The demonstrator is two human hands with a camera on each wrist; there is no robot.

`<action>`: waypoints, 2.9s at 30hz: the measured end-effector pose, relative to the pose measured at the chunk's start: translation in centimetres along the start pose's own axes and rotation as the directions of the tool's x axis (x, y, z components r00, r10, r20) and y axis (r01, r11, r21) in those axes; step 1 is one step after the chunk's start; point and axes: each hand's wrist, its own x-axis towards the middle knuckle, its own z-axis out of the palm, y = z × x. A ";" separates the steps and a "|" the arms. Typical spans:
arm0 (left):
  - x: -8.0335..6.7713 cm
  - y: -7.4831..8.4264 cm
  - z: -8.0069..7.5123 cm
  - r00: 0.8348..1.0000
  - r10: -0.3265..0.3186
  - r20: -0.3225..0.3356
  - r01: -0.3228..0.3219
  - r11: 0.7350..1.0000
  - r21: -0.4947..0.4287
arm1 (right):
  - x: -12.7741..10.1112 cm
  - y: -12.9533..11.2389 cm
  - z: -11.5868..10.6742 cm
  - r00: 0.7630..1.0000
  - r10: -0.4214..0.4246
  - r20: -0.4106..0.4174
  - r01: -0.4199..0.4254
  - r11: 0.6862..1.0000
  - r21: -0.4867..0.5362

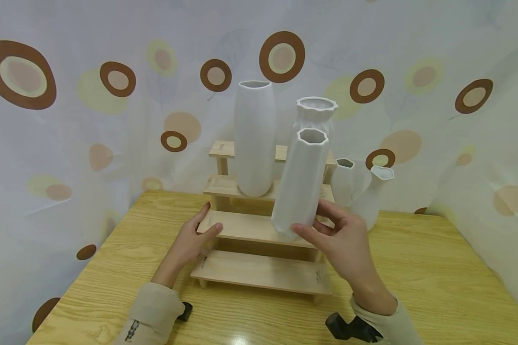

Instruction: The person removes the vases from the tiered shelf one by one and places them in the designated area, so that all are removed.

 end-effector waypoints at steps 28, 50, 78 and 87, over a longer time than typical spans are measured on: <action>0.2 -0.1 0.0 1.000 0.011 0.002 -0.011 1.000 0.009 | 0.0 -1.8 -3.3 0.985 -0.090 -0.144 0.098 0.994 0.050; 0.1 -0.2 -0.1 1.000 0.007 -0.010 -0.007 0.999 0.039 | 0.1 -2.1 -5.0 0.971 -0.092 -0.222 0.113 0.990 0.085; 0.1 0.0 -0.1 1.000 -0.001 -0.006 0.001 1.000 0.022 | 0.1 -0.6 -6.9 0.964 -0.054 -0.260 0.055 0.998 -0.003; 0.0 0.2 0.1 1.000 -0.019 -0.006 0.019 1.000 0.013 | -0.1 0.4 -7.5 0.968 -0.038 -0.246 0.029 0.999 -0.041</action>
